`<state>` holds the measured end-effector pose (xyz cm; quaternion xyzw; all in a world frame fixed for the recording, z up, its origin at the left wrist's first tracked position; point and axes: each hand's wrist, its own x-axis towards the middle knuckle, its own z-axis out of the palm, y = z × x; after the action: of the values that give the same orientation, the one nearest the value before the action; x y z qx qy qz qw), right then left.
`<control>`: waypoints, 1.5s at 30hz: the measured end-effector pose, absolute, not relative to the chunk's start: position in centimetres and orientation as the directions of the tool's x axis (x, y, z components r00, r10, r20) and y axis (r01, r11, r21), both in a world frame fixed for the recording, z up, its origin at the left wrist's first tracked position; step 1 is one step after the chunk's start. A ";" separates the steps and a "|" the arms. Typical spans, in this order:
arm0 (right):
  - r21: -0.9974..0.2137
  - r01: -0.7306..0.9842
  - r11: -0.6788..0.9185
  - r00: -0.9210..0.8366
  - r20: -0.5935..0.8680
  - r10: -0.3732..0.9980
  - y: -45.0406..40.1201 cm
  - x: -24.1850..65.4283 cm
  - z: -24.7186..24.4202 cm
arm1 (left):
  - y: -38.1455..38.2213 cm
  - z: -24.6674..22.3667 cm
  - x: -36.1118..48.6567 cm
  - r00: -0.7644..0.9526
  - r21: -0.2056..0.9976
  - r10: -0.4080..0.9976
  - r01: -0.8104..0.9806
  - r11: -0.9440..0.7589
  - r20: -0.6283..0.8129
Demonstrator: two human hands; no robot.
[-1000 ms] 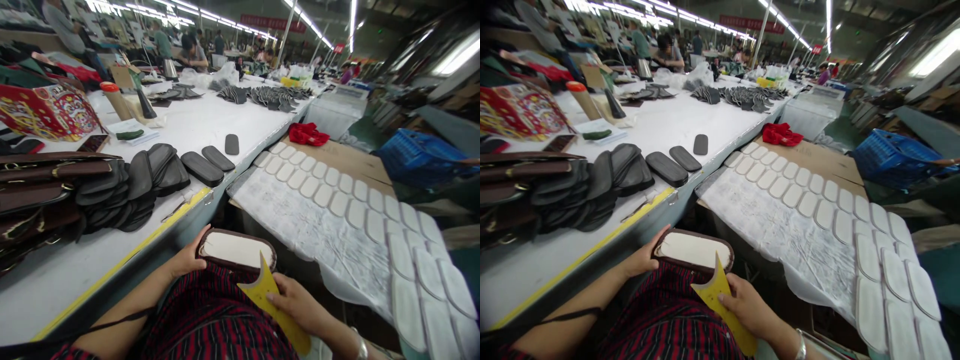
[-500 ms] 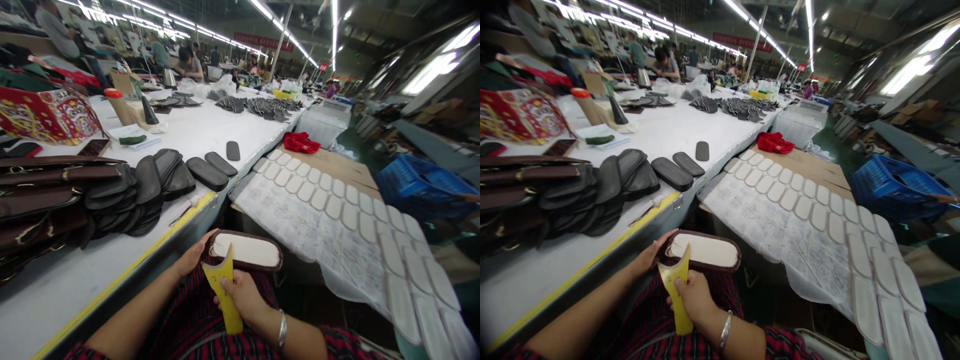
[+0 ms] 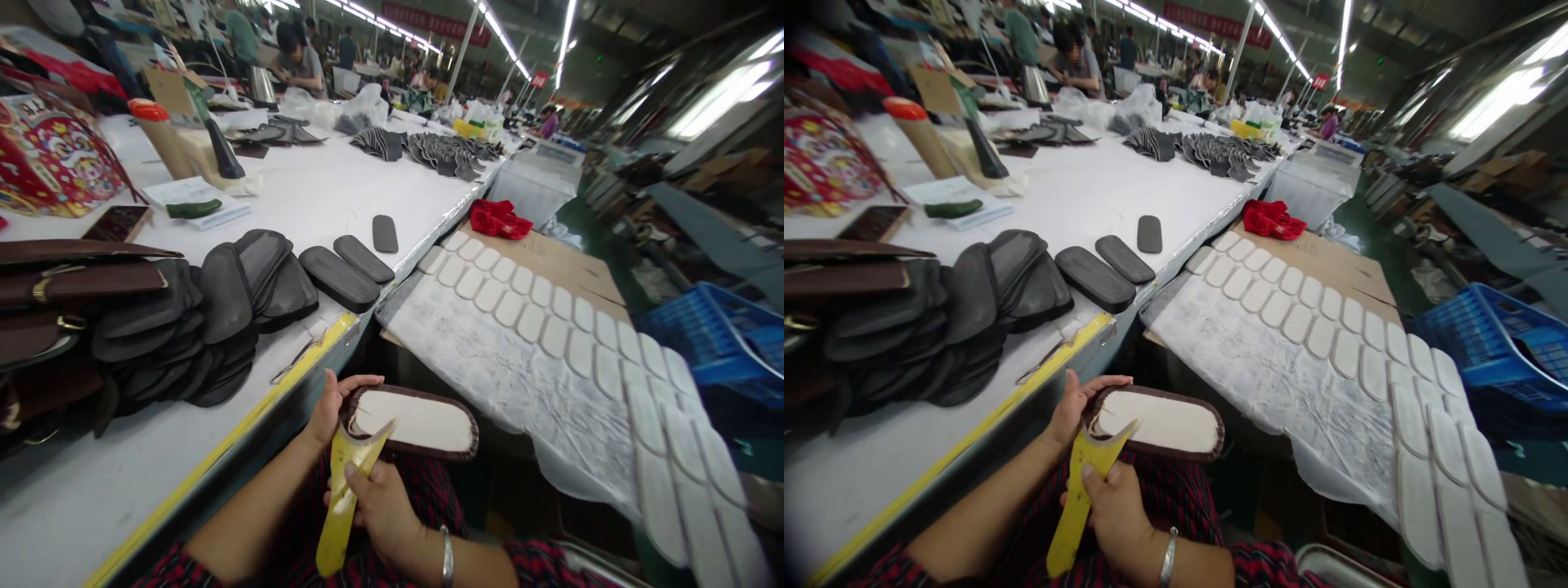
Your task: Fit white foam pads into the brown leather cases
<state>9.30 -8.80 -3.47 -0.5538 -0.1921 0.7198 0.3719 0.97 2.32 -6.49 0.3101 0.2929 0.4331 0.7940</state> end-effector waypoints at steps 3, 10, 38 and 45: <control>-0.691 -0.330 -0.643 -0.118 -0.646 0.755 -8.6 9.2 -3.5 | 2.9 -6.5 1.1 0.454 0.743 0.855 -0.477 0.470 -0.250; -0.641 -0.444 -0.626 -0.200 -0.610 0.767 -8.9 9.8 -3.8 | 2.8 -5.5 2.0 0.374 0.741 0.845 -0.422 0.522 -0.382; -0.506 -0.585 -0.634 -0.257 -0.626 0.736 -10.7 11.2 -4.3 | 0.9 -3.1 3.9 0.180 0.882 0.980 0.472 -0.006 -0.089; -0.683 -0.483 -0.549 -0.093 -0.583 0.807 -10.8 11.1 -5.5 | 0.5 -2.7 5.8 0.193 0.786 0.980 0.613 -0.082 -0.048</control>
<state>11.06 -10.81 -5.50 -0.5038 -0.1612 0.7214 0.4469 5.78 0.48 -2.69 0.6878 0.5790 0.2612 0.3514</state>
